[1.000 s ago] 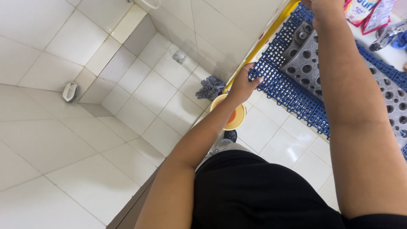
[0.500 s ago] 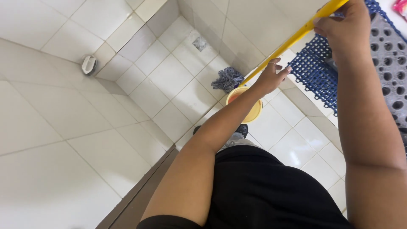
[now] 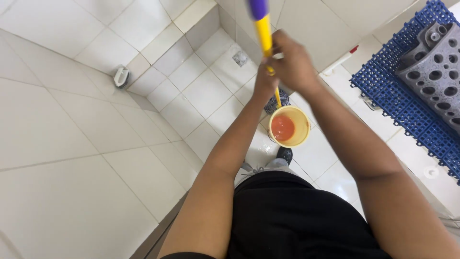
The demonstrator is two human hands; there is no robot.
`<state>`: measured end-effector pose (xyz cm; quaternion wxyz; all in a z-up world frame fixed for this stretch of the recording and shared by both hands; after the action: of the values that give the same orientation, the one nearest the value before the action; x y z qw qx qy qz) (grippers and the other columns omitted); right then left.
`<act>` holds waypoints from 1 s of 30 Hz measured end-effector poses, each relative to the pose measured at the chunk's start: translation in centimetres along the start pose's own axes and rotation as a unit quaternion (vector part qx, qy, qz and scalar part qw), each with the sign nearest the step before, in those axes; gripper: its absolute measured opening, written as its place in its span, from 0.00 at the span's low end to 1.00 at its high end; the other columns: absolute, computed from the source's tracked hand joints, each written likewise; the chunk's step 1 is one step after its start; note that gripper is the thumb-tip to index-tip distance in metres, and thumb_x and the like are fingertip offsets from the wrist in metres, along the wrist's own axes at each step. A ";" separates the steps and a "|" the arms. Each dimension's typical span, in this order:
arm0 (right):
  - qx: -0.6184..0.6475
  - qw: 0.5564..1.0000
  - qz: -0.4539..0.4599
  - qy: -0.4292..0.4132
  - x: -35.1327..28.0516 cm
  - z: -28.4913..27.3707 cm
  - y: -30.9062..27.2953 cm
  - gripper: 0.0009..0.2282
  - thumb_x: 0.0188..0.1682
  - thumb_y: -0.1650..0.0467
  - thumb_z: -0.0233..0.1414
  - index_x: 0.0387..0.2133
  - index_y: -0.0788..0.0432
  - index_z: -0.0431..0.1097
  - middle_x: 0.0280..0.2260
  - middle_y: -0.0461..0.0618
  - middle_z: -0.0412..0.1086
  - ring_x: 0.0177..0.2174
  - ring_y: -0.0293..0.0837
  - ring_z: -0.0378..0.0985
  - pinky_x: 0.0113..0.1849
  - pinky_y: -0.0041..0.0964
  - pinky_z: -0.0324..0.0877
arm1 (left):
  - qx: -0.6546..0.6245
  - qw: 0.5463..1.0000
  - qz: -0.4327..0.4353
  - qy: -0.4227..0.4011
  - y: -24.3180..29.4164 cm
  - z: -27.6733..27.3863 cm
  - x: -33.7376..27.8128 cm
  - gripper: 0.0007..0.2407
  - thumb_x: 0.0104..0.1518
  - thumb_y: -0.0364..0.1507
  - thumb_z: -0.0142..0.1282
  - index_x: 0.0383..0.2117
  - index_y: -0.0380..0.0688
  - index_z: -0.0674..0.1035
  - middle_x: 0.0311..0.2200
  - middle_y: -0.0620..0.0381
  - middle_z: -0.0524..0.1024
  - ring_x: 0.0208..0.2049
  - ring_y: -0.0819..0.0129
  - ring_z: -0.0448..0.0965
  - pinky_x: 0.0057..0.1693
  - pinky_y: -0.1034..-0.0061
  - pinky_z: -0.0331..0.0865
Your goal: The person mops a tiled bathroom floor using a yellow-handled mop and a yellow bucket containing pink liquid. They repeatedly rinse the mop head under a running tap, wring it out by hand, and continue mopping the floor in a systematic manner.
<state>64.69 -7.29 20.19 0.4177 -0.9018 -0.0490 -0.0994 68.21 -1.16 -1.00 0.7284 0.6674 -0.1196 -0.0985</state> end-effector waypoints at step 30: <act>0.228 0.971 -0.027 -0.062 16.2 17.0 8.6 0.17 0.53 0.75 0.53 0.55 0.59 0.64 0.45 0.52 0.70 0.40 0.43 0.79 0.43 0.38 0.77 | -0.005 0.966 -0.041 0.256 1.5 -24.0 6.5 0.11 0.65 0.32 0.60 0.36 0.36 0.75 0.34 0.50 0.79 0.38 0.66 0.77 0.50 0.72 0.70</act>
<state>84.30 0.24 6.60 0.6053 -0.7858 -0.1202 -0.0406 81.66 19.77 -1.18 0.7330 0.6714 0.0992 0.0456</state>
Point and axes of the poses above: each hand's wrist, its own x-axis towards the middle knuckle, its own z-axis out of the palm, y = z × x, the point moved 3 cm from there along x, towards the middle knuckle
